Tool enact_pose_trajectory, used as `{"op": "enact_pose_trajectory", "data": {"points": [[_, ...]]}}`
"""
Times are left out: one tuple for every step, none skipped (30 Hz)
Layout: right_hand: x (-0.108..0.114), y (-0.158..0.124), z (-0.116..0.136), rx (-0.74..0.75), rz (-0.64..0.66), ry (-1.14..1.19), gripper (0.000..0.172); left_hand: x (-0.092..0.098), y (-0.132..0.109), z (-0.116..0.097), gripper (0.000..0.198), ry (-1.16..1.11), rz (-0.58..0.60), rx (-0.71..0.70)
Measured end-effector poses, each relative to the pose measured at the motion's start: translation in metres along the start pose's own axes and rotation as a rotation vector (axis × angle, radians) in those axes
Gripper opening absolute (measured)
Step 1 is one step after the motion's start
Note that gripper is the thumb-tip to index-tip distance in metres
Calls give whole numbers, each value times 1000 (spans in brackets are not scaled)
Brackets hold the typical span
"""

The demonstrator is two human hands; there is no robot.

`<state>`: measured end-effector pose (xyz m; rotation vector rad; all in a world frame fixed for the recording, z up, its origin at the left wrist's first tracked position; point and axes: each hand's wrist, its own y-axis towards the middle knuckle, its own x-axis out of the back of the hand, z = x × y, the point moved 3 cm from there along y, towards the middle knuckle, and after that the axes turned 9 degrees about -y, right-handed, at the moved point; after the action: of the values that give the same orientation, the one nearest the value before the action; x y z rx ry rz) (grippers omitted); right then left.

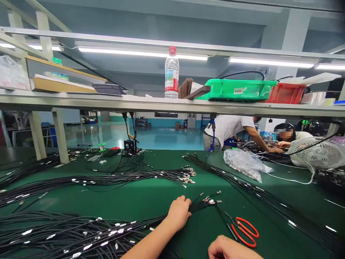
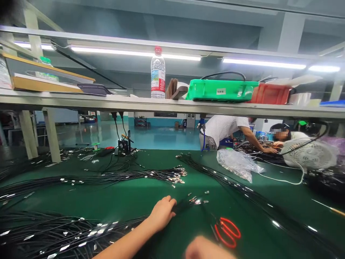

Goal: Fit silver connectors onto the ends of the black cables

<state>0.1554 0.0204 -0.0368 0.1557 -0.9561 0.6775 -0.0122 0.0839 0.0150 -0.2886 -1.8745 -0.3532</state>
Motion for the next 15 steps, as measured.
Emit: {"op": "enact_pose_trajectory", "data": {"points": [[0, -1, 1, -7, -17, 3, 8, 1, -1, -2, 25, 18, -9, -11], [1, -2, 3, -12, -30, 5, 7, 2, -1, -3, 22, 34, -17, -20], [2, -4, 6, -12, -46, 5, 6, 3, -1, -4, 19, 46, -22, -27], [4, -6, 8, -9, -59, 5, 6, 3, 0, -6, 18, 52, -25, -30], [5, -7, 12, -5, -76, 3, 6, 3, 1, -7, 17, 55, -26, -27], [7, -8, 15, -4, -95, -1, 8, 3, 2, -7, 18, 53, -30, -20], [9, -9, 19, -5, -115, -6, 9, 3, 3, -7, 18, 47, -33, -11], [11, -10, 22, -9, -134, -11, 10, 2, 4, -7, 18, 35, -38, -1], [13, -11, 25, -19, -155, -18, 10, 1, 4, -6, 16, 19, -43, 11], [14, -12, 28, -31, -184, -24, 9, 1, 5, -5, 15, -1, -50, 21], [15, -12, 31, -42, -218, -30, 8, 1, 5, -3, 13, -26, -60, 31], [16, -13, 33, -46, -249, -36, 7, 1, 6, -1, 11, -54, -74, 39], [16, -12, 35, -38, -273, -40, 6, 2, 6, 0, 11, -86, -90, 45], [17, -11, 36, -24, -294, -35, 7, 3, 6, 1, 12, -120, -110, 48], [18, -10, 36, -7, -325, -3, 8, 5, 6, 2, 13, -158, -131, 49]]}}
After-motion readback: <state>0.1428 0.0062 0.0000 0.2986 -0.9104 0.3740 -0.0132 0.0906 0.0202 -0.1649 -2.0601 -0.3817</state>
